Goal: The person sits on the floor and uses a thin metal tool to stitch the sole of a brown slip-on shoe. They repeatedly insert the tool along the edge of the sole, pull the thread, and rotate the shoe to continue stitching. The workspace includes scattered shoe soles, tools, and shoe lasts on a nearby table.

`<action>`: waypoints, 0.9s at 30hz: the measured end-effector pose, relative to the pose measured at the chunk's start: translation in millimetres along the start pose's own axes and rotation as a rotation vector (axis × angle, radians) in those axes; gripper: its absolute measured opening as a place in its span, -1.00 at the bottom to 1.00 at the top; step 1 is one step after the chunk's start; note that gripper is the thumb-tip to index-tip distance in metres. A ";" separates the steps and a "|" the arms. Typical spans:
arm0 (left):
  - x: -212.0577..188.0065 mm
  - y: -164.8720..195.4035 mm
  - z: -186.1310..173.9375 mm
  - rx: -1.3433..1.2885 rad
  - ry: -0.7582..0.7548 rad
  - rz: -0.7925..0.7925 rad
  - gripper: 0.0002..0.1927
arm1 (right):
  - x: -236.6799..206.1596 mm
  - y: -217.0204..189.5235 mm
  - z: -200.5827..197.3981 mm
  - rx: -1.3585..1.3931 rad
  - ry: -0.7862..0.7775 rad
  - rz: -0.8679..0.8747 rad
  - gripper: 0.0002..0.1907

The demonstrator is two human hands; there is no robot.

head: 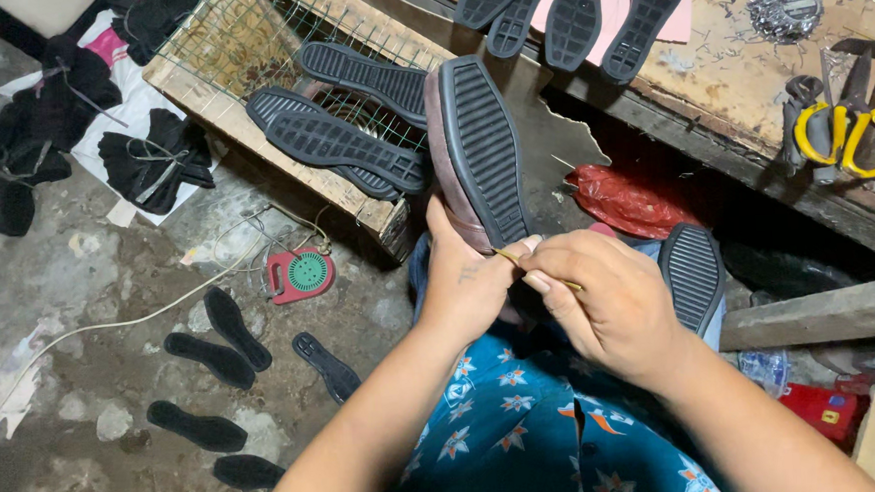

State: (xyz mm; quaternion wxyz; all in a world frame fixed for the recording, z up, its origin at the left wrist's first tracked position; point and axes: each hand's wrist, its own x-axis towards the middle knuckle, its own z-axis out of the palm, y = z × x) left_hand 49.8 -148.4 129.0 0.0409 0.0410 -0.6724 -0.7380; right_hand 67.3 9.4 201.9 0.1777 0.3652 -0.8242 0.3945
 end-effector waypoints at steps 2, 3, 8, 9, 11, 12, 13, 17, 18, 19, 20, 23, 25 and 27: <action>-1.5 -0.1 -1.8 0.134 0.016 0.030 0.08 | -0.8 0.1 0.9 0.016 0.007 0.007 -0.82; -1.6 -0.1 -2.3 0.200 0.023 0.047 0.11 | -0.6 0.8 1.3 0.019 0.016 0.001 -0.81; -5.7 -0.4 -2.0 0.265 0.011 0.026 0.15 | 2.6 2.5 4.5 0.014 0.051 -0.003 -0.80; -6.8 -0.8 -1.6 0.243 -0.002 0.041 0.14 | 3.9 2.7 4.8 0.011 0.054 -0.006 -0.80; -7.6 -2.0 -1.5 0.294 0.000 0.082 0.16 | 6.0 2.0 5.2 -0.010 0.051 -0.014 -0.79; -7.8 -3.0 -1.7 0.319 0.000 0.102 0.18 | 6.4 1.3 5.4 -0.028 0.044 -0.019 -0.79; -7.9 -3.6 -2.3 0.348 0.006 0.109 0.19 | 7.3 0.4 5.2 -0.045 0.037 -0.022 -0.79; -7.4 -5.6 -5.4 0.248 -0.024 0.104 0.13 | 4.7 -5.4 4.4 -0.101 0.001 -0.003 -0.79; -7.4 -5.3 -5.8 0.169 -0.046 0.096 0.09 | 3.6 -6.5 4.3 -0.089 -0.008 0.003 -0.80; -6.0 -4.5 -5.9 0.114 -0.059 0.098 0.05 | 3.0 -6.7 4.1 -0.078 -0.016 0.009 -0.81; -5.3 -3.2 -5.8 0.059 -0.072 0.099 0.01 | 1.4 -7.4 3.4 -0.049 0.000 0.029 -0.82; -4.2 3.5 -7.1 -0.299 -0.133 -0.056 -0.10 | -4.5 -9.0 -0.9 0.007 0.087 0.084 -0.84; -6.1 9.4 -12.1 -0.505 -0.190 -0.139 -0.17 | -10.1 -10.7 -5.9 0.004 0.196 0.125 -0.86; -7.3 15.2 -19.6 -0.619 -0.269 -0.143 -0.22 | -12.1 -8.8 -8.1 -0.021 0.217 0.128 -0.85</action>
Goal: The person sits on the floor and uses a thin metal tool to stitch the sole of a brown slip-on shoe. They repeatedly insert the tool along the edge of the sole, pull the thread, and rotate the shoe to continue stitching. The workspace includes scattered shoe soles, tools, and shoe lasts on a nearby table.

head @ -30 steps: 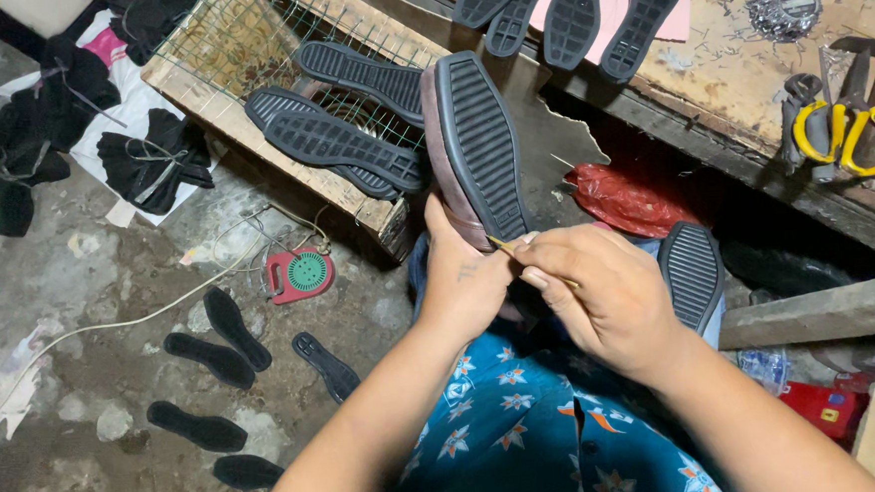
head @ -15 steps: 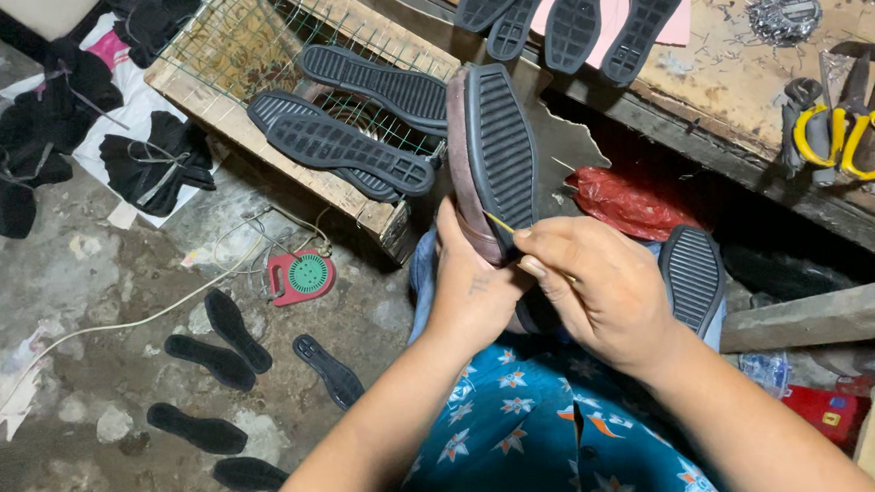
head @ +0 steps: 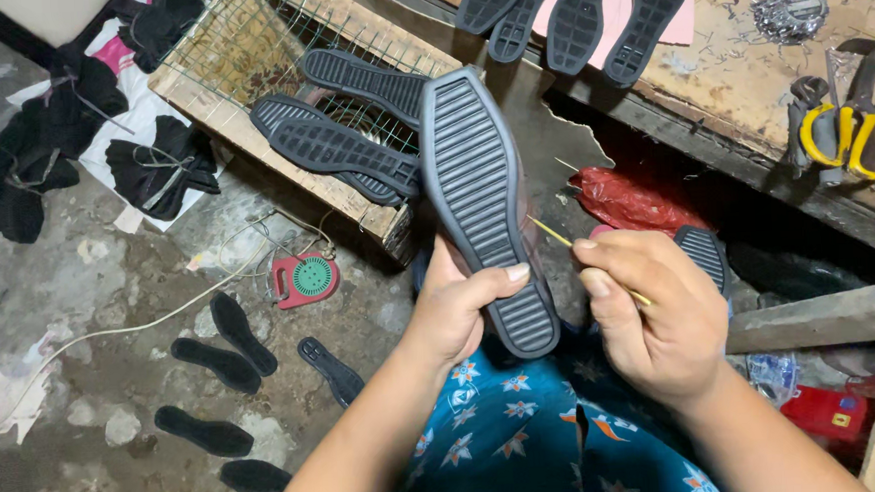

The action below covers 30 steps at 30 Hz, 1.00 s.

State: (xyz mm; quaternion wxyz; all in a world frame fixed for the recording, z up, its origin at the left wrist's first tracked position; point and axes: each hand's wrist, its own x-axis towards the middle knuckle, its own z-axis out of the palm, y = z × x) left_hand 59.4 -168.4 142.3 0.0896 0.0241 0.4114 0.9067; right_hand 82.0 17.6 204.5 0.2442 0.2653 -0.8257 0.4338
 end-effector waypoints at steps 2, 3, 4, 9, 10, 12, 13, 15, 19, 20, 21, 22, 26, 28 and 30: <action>-1.7 3.9 0.2 -0.022 -0.013 -0.022 -0.27 | -0.5 1.5 -1.7 -0.024 0.004 -0.011 -0.84; -2.7 4.9 0.6 -0.034 -0.018 -0.032 -0.30 | 0.1 2.4 -1.0 -0.032 -0.005 -0.027 -0.83; -3.8 5.5 1.1 -0.029 -0.028 -0.026 -0.31 | 0.6 2.7 -0.4 -0.038 -0.014 -0.044 -0.83; -4.9 6.5 1.9 0.010 -0.040 -0.003 -0.31 | 6.8 1.5 2.1 -0.074 -0.035 -0.100 -0.78; -5.6 6.4 2.2 0.016 -0.024 -0.005 -0.29 | 7.8 0.8 1.8 -0.093 -0.040 -0.109 -0.77; -5.7 7.2 2.1 0.027 0.008 -0.009 -0.25 | 10.7 -0.2 2.8 -0.107 -0.040 -0.117 -0.76; -5.8 7.0 2.6 0.028 0.012 -0.009 -0.24 | 11.9 -0.4 3.3 -0.112 -0.041 -0.121 -0.75; -6.2 6.5 3.8 0.029 0.020 -0.009 -0.23 | 14.0 -1.0 4.9 -0.124 -0.038 -0.137 -0.76; -5.6 5.5 5.7 0.042 0.027 0.005 -0.22 | 16.8 -2.6 4.9 -0.121 -0.058 -0.161 -0.74; -5.2 5.3 5.9 0.049 0.021 0.015 -0.22 | 17.0 -3.4 4.3 -0.126 -0.067 -0.162 -0.74; -4.8 5.0 6.2 0.056 0.015 0.024 -0.23 | 17.2 -4.1 3.4 -0.132 -0.077 -0.163 -0.75; -4.4 4.8 6.2 0.054 0.022 0.016 -0.23 | 17.5 -4.9 2.8 -0.138 -0.086 -0.164 -0.75; -4.2 4.6 4.4 0.062 0.058 -0.011 -0.21 | 16.7 -7.4 0.4 -0.124 -0.123 -0.142 -0.79; -5.4 5.4 1.7 0.063 0.051 -0.012 -0.21 | 14.2 -8.1 0.2 -0.122 -0.147 -0.128 -0.81; -6.5 6.0 -0.8 0.051 0.014 -0.004 -0.21 | 12.4 -5.7 -0.4 -0.074 -0.125 -0.088 -0.84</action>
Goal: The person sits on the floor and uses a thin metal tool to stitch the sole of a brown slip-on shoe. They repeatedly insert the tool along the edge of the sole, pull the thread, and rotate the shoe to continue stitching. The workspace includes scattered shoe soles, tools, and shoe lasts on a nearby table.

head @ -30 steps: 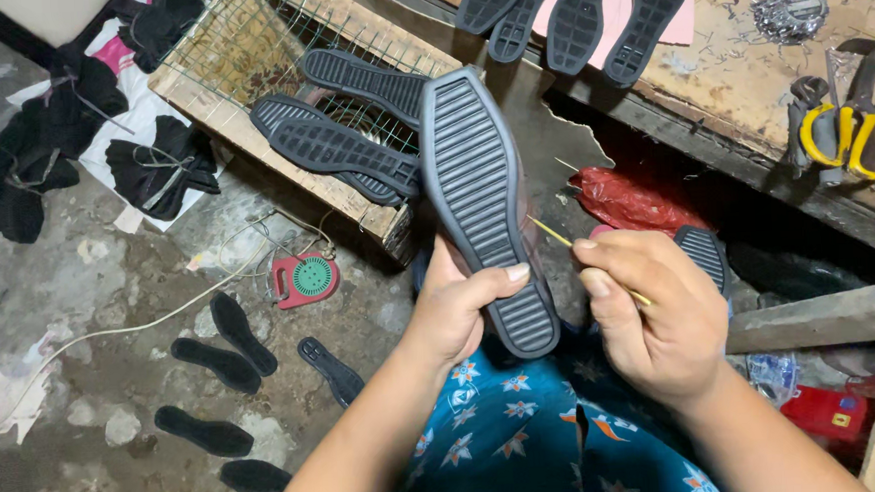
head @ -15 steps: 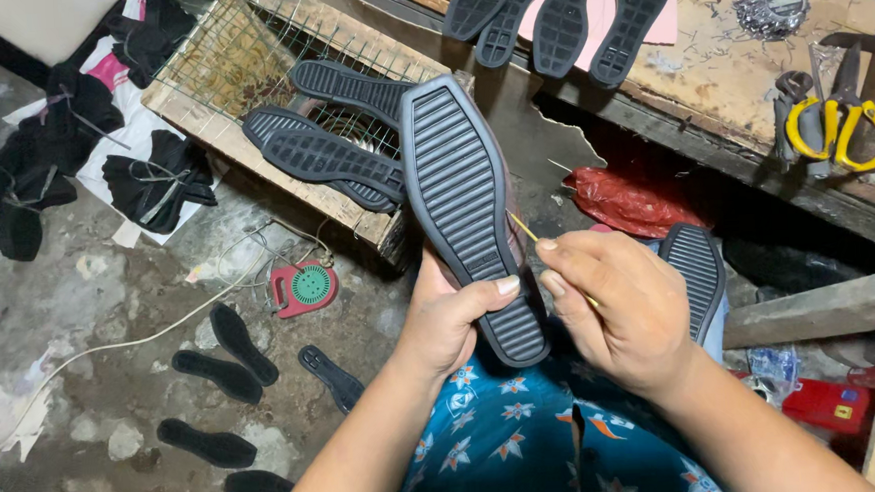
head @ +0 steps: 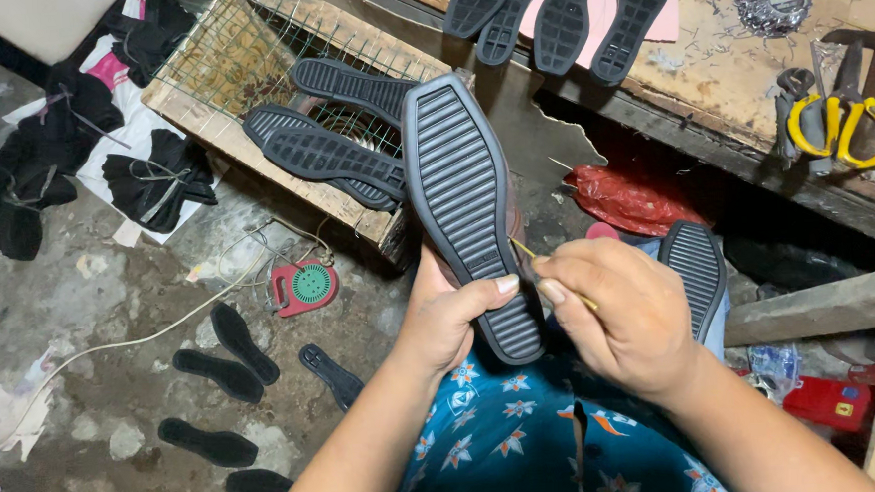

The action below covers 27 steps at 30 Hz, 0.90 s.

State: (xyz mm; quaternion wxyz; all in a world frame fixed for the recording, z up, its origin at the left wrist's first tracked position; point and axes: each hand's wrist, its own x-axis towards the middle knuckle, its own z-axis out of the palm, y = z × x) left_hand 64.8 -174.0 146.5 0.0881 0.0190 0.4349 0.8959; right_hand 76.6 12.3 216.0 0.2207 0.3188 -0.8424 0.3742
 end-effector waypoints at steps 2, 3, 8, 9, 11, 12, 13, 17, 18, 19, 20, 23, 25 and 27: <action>-0.3 -0.2 -1.3 -0.034 -0.017 -0.033 -0.20 | -3.4 3.9 -2.1 0.086 0.060 0.046 -0.87; -0.3 0.0 -1.7 -0.051 -0.024 -0.048 -0.19 | -5.8 5.9 -3.5 0.150 0.107 0.073 -0.88; -0.7 3.0 -1.6 -0.063 -0.036 -0.074 -0.17 | -10.9 22.7 8.3 0.430 0.064 0.464 -0.79; -1.0 3.8 -1.4 -0.060 -0.047 -0.063 -0.17 | -11.6 25.2 11.7 0.418 0.019 0.492 -0.79; -1.7 4.6 -0.6 -0.056 -0.030 -0.064 -0.16 | -13.7 27.4 15.6 0.365 0.001 0.421 -0.78; -2.3 4.7 -0.2 -0.055 -0.019 -0.065 -0.16 | -16.1 25.7 15.1 0.326 0.028 0.322 -0.77; -2.5 4.4 0.3 -0.042 -0.017 -0.051 -0.17 | -17.2 24.1 14.7 0.287 0.054 0.223 -0.76; -4.1 3.2 0.3 0.006 -0.021 0.005 -0.23 | -16.8 11.7 7.6 -0.045 0.097 -0.004 -0.68; -4.6 3.0 -0.3 0.016 -0.026 0.022 -0.26 | -14.9 8.3 6.7 -0.040 0.085 -0.031 -0.67; -5.5 3.0 -1.0 0.006 -0.031 0.009 -0.31 | -12.6 5.3 5.7 -0.036 0.071 -0.058 -0.66; -6.8 2.9 -1.7 -0.005 -0.035 -0.005 -0.35 | -10.4 2.3 5.5 -0.030 0.061 -0.070 -0.66; -7.8 1.0 -2.8 -0.030 -0.040 0.003 -0.42 | -4.1 -4.2 7.0 -0.011 0.041 -0.090 -0.66; -8.6 -0.7 -2.9 -0.031 -0.047 0.020 -0.43 | -2.3 -6.6 7.0 -0.001 0.038 -0.075 -0.67; -9.1 -1.8 -3.2 -0.021 -0.061 0.040 -0.43 | -1.0 -6.9 7.0 0.002 0.031 -0.078 -0.67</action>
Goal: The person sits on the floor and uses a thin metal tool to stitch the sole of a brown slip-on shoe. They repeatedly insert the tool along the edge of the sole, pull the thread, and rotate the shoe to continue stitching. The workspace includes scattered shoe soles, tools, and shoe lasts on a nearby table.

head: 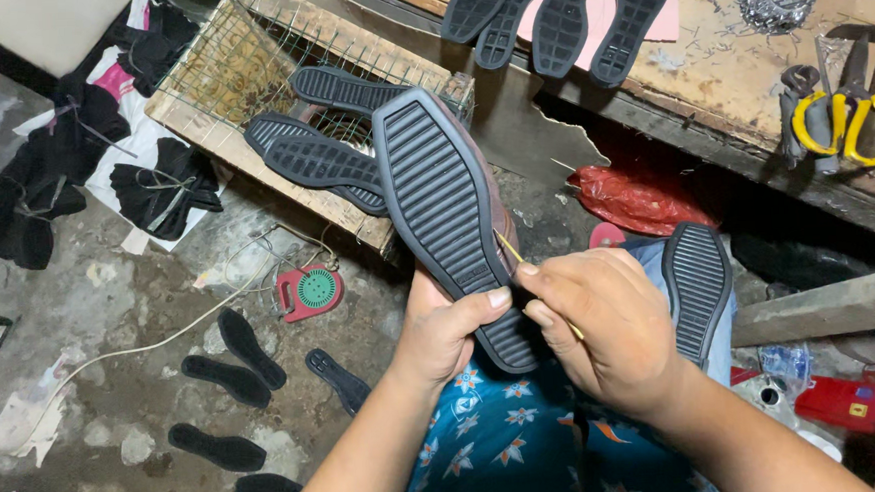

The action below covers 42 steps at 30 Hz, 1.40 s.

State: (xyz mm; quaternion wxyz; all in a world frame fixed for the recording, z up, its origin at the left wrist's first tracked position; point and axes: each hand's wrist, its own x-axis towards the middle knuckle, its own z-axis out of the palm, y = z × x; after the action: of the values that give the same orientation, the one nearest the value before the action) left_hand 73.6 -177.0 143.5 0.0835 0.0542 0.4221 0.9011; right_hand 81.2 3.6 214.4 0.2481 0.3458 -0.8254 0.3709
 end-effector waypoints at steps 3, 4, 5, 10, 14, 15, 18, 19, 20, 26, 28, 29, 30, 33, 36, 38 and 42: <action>-0.9 -0.5 -0.8 0.003 0.016 -0.012 -0.39 | 0.7 0.4 0.1 -0.001 -0.018 -0.014 -0.66; -0.6 -0.7 -0.8 0.000 0.016 -0.008 -0.38 | 1.0 0.4 0.0 -0.002 -0.025 -0.021 -0.66; -0.2 -1.1 -1.1 -0.002 0.017 -0.004 -0.38 | 1.3 0.3 0.1 0.002 -0.024 -0.029 -0.67; 0.4 -2.5 -1.8 0.007 0.036 -0.007 -0.34 | 0.9 -2.5 -2.5 0.018 -0.037 -0.020 -0.74; -0.3 -2.8 -3.0 0.005 0.045 -0.016 -0.34 | -1.3 -2.4 -1.7 0.035 -0.042 0.000 -0.78; -0.4 -2.9 -3.2 0.008 0.049 -0.021 -0.34 | -2.2 -2.1 -1.4 0.034 -0.045 0.015 -0.79; -0.3 -1.5 -2.2 -0.019 0.041 -0.055 -0.34 | -4.1 -0.1 -3.4 0.052 -0.007 0.027 -0.80; -0.5 -0.6 -1.2 -0.024 0.036 -0.059 -0.32 | -4.6 0.6 -5.4 0.061 0.013 0.025 -0.81; 0.0 0.3 -0.8 -0.029 0.031 -0.063 -0.30 | -5.1 1.8 -7.1 0.048 0.064 0.049 -0.83; -3.8 6.6 5.0 -0.161 -0.025 -0.202 -0.27 | -3.3 21.8 -0.7 0.319 0.025 0.437 -0.78; -6.9 7.2 7.5 -0.178 -0.054 -0.241 -0.27 | -2.9 31.0 4.3 0.566 -0.050 0.509 -0.78; -8.8 7.3 8.6 -0.167 -0.066 -0.260 -0.27 | -4.3 33.7 5.2 0.657 -0.070 0.624 -0.79; -10.1 8.1 9.1 -0.154 -0.077 -0.278 -0.28 | -5.3 36.5 4.9 0.750 -0.090 0.739 -0.79; -13.4 12.6 8.8 -0.124 -0.133 -0.311 -0.26 | -7.3 45.6 -2.0 0.821 -0.170 0.923 -0.78; -12.6 16.8 9.7 -0.178 -0.184 -0.366 -0.25 | -12.2 48.5 -4.6 0.581 -0.176 0.808 -0.81; -11.3 18.3 11.2 -0.140 -0.148 -0.386 -0.23 | -17.2 49.0 -1.4 0.434 -0.129 0.728 -0.83; -11.2 15.5 13.5 -0.091 -0.123 -0.343 -0.17 | -25.1 56.2 9.3 0.543 -0.007 0.789 -0.84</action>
State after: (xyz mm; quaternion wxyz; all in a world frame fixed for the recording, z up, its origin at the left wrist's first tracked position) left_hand 85.2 -178.8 163.8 0.2637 0.0325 0.3780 0.8869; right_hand 53.3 33.4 167.3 -0.0140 0.0596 -0.7677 0.6379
